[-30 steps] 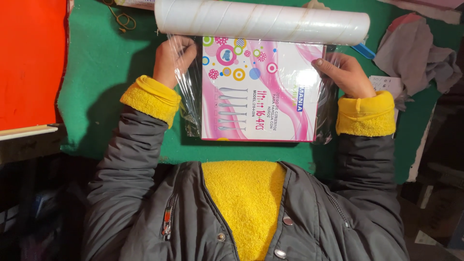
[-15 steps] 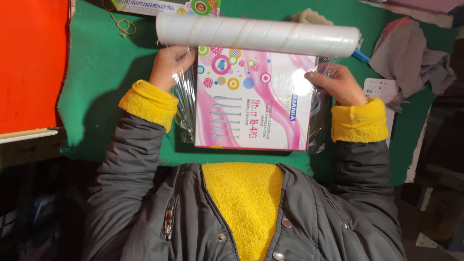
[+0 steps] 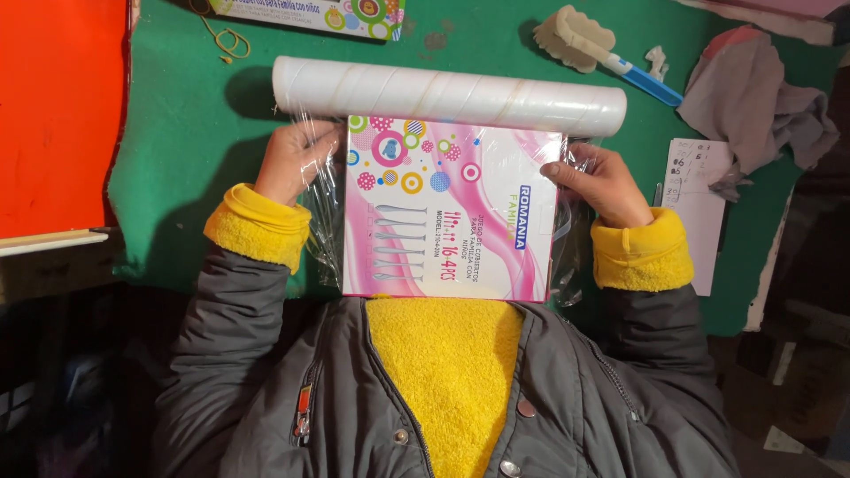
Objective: Cleaning a cutlery set box and wrapping it in plastic film.
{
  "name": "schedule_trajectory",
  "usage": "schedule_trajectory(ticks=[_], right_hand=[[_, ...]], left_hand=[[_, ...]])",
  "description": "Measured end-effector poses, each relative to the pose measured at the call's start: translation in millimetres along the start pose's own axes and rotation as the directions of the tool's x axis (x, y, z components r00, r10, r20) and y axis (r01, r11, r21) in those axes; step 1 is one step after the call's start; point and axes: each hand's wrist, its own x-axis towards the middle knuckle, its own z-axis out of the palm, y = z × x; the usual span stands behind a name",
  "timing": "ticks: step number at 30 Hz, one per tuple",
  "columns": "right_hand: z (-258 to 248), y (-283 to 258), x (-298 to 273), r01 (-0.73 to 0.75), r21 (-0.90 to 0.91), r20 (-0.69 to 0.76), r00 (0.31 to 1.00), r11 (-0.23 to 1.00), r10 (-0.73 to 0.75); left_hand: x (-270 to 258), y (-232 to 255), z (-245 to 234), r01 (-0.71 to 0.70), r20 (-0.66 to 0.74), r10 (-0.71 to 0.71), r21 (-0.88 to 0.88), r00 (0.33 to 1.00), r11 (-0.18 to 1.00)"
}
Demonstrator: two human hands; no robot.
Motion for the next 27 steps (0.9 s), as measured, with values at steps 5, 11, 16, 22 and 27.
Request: schedule_trajectory(ticks=[5, 11, 16, 22, 27], right_hand=[[-3, 2, 0, -0.018, 0.049, 0.005, 1.0, 0.999, 0.017], [-27, 15, -1, 0.021, 0.051, -0.045, 0.999, 0.998, -0.018], [-46, 30, -7, 0.154, 0.017, -0.231, 0.962, 0.988, -0.145], [-7, -9, -56, 0.381, -0.507, -0.281, 0.775, 0.773, -0.566], [38, -47, -87, 0.51, -0.707, 0.053, 0.729, 0.49, -0.683]], left_hand=[[-1, -7, -7, -0.09, 0.077, 0.098, -0.102, 0.992, 0.991], [-19, 43, -2, 0.164, 0.019, -0.165, -0.277, 0.986, 0.947], [-35, 62, -9, 0.266, -0.106, -0.299, -0.246, 0.948, 0.932], [-42, 48, -5, 0.256, -0.012, -0.257, -0.061, 0.966, 0.965], [-44, 19, 9, 0.19, -0.064, -0.188, 0.024, 0.98, 0.982]])
